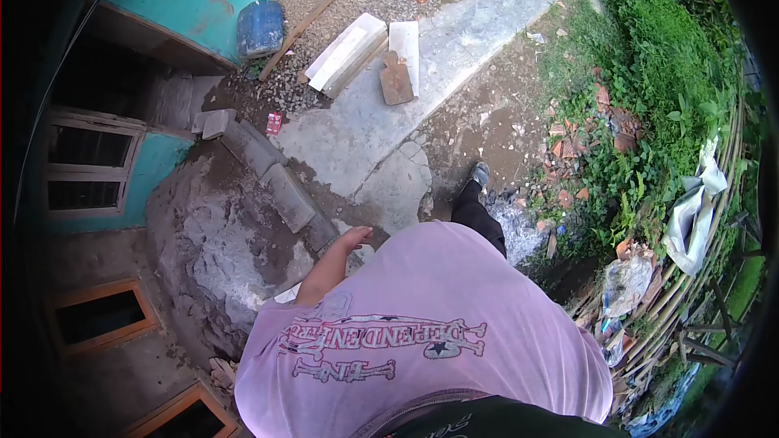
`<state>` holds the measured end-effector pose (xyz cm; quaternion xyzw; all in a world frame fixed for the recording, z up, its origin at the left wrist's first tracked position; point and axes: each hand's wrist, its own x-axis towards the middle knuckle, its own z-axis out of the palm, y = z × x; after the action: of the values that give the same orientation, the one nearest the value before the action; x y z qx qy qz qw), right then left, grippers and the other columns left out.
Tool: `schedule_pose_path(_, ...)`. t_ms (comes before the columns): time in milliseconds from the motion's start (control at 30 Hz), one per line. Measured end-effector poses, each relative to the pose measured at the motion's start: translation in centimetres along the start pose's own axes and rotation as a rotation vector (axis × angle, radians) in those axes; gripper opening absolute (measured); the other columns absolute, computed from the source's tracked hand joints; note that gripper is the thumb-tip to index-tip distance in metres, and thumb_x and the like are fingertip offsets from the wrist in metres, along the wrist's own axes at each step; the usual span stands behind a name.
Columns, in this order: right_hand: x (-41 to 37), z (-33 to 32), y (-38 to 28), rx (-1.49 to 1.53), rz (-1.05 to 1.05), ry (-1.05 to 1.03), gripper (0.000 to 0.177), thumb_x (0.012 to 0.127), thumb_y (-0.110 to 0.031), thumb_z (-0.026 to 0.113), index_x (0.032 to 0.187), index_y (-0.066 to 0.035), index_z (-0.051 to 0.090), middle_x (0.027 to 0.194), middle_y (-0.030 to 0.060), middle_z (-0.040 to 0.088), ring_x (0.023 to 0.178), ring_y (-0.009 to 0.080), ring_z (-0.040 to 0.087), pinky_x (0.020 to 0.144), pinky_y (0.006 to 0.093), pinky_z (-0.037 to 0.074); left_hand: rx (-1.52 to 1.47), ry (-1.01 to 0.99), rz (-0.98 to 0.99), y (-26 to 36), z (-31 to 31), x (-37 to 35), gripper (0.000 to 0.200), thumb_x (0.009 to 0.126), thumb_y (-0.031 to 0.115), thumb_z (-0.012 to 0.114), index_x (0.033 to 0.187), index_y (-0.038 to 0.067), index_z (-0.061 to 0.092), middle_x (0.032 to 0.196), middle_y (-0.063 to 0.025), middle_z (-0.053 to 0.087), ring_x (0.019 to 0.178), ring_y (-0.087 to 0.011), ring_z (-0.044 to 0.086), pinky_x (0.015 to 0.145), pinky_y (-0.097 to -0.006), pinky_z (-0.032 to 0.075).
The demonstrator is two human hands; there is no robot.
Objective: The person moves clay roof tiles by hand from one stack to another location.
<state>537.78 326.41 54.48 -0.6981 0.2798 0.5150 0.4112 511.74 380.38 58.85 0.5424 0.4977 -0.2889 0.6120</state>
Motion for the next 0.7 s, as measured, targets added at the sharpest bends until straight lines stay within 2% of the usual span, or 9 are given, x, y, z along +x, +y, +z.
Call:
schedule_pose_path(167, 6.4, -5.4, -8.1, 0.116, 0.035, 0.011, 0.028, 0.093, -0.024, 0.053, 0.117, -0.01, 0.059, 0.097, 0.0049, 0.062, 0.074, 0.0165, 0.06, 0.058, 0.0342, 0.043, -0.168, 0.204, -0.017, 2.1, -1.2, 4.5, 0.051, 0.097, 0.039, 0.054, 0.14, 0.013, 0.049, 0.129, -0.0083, 0.062, 0.117, -0.0252, 0.058, 0.097, -0.0491, 0.039)
schedule_pose_path(233, 8.3, -8.0, -9.7, 0.174, 0.062, 0.011, 0.028, 0.093, -0.024, 0.053, 0.117, -0.01, 0.059, 0.098, 0.005, 0.063, 0.074, 0.0166, 0.06, 0.058, 0.0339, 0.043, 0.028, 0.139, 0.063, 2.3, -2.1, 7.0, 0.045, 0.096, 0.037, 0.054, 0.134, 0.012, 0.054, 0.125, -0.0078, 0.063, 0.113, -0.0251, 0.059, 0.096, -0.0483, 0.04)
schedule_pose_path(267, 6.6, -8.7, -13.7, 0.092, -0.066, 0.027, 0.031, 0.092, -0.024, 0.054, 0.119, -0.009, 0.059, 0.1, 0.0059, 0.064, 0.075, 0.0164, 0.061, 0.059, 0.0337, 0.044, 0.218, 0.068, 0.141, 2.9, -2.1, 7.9, 0.04, 0.095, 0.034, 0.054, 0.128, 0.012, 0.059, 0.121, -0.0074, 0.064, 0.11, -0.0249, 0.06, 0.094, -0.0475, 0.041)
schedule_pose_path(367, 9.1, -12.5, -22.6, 0.004, -0.33, 0.125, 0.047, 0.09, -0.021, 0.055, 0.133, -0.002, 0.055, 0.106, 0.0069, 0.068, 0.086, 0.0174, 0.066, 0.073, 0.0322, 0.05, 0.129, 0.006, 0.164, 9.0, -0.3, 11.0, 0.032, 0.093, 0.032, 0.055, 0.115, 0.01, 0.062, 0.114, -0.0075, 0.065, 0.104, -0.0248, 0.061, 0.091, -0.0432, 0.043)
schedule_pose_path(467, 11.6, -16.7, -27.6, -0.029, -0.445, 0.163, 0.049, 0.09, -0.023, 0.057, 0.135, -0.003, 0.055, 0.103, 0.0058, 0.068, 0.077, 0.0157, 0.064, 0.064, 0.0313, 0.048, -0.013, -0.071, 0.177, 15.4, 0.5, 13.1, 0.025, 0.09, 0.029, 0.056, 0.096, 0.007, 0.066, 0.102, -0.0077, 0.067, 0.095, -0.0246, 0.062, 0.087, -0.0367, 0.047)
schedule_pose_path(533, 13.9, -19.4, -29.5, -0.027, -0.43, 0.199, 0.04, 0.09, -0.024, 0.055, 0.125, -0.004, 0.059, 0.1, 0.0043, 0.067, 0.072, 0.014, 0.062, 0.058, 0.03, 0.044, 0.249, 0.22, 0.161, 22.0, 2.9, 12.8, 0.032, 0.09, 0.027, 0.058, 0.109, 0.002, 0.066, 0.108, -0.0122, 0.069, 0.099, -0.027, 0.063, 0.092, -0.0344, 0.047)
schedule_pose_path(567, 13.8, -20.0, -30.8, -0.032, -0.43, 0.204, 0.04, 0.09, -0.024, 0.055, 0.125, -0.004, 0.059, 0.1, 0.0043, 0.067, 0.072, 0.014, 0.062, 0.058, 0.03, 0.044, 0.244, 0.215, 0.163, 24.5, 4.1, 12.0, 0.032, 0.09, 0.027, 0.058, 0.109, 0.002, 0.066, 0.108, -0.0122, 0.069, 0.099, -0.027, 0.063, 0.092, -0.0344, 0.047)
schedule_pose_path(633, 13.4, -20.5, -33.4, 0.13, -0.201, 0.171, 0.029, 0.091, -0.023, 0.052, 0.114, -0.008, 0.06, 0.096, 0.0028, 0.066, 0.068, 0.0131, 0.06, 0.054, 0.0305, 0.041, 0.141, 0.362, 0.348, 28.3, 5.5, 11.6, 0.045, 0.09, 0.027, 0.06, 0.124, -0.002, 0.061, 0.119, -0.0174, 0.067, 0.109, -0.0291, 0.063, 0.098, -0.0361, 0.045)
schedule_pose_path(700, 13.4, -20.2, -35.6, 0.181, -0.147, 0.15, 0.019, 0.091, -0.023, 0.05, 0.103, -0.011, 0.059, 0.092, 0.0013, 0.064, 0.065, 0.013, 0.059, 0.052, 0.0304, 0.039, 0.139, 0.337, 0.318, 29.3, 6.0, 12.6, 0.049, 0.091, 0.027, 0.06, 0.13, -0.002, 0.058, 0.123, -0.0194, 0.066, 0.113, -0.029, 0.062, 0.098, -0.0364, 0.045)
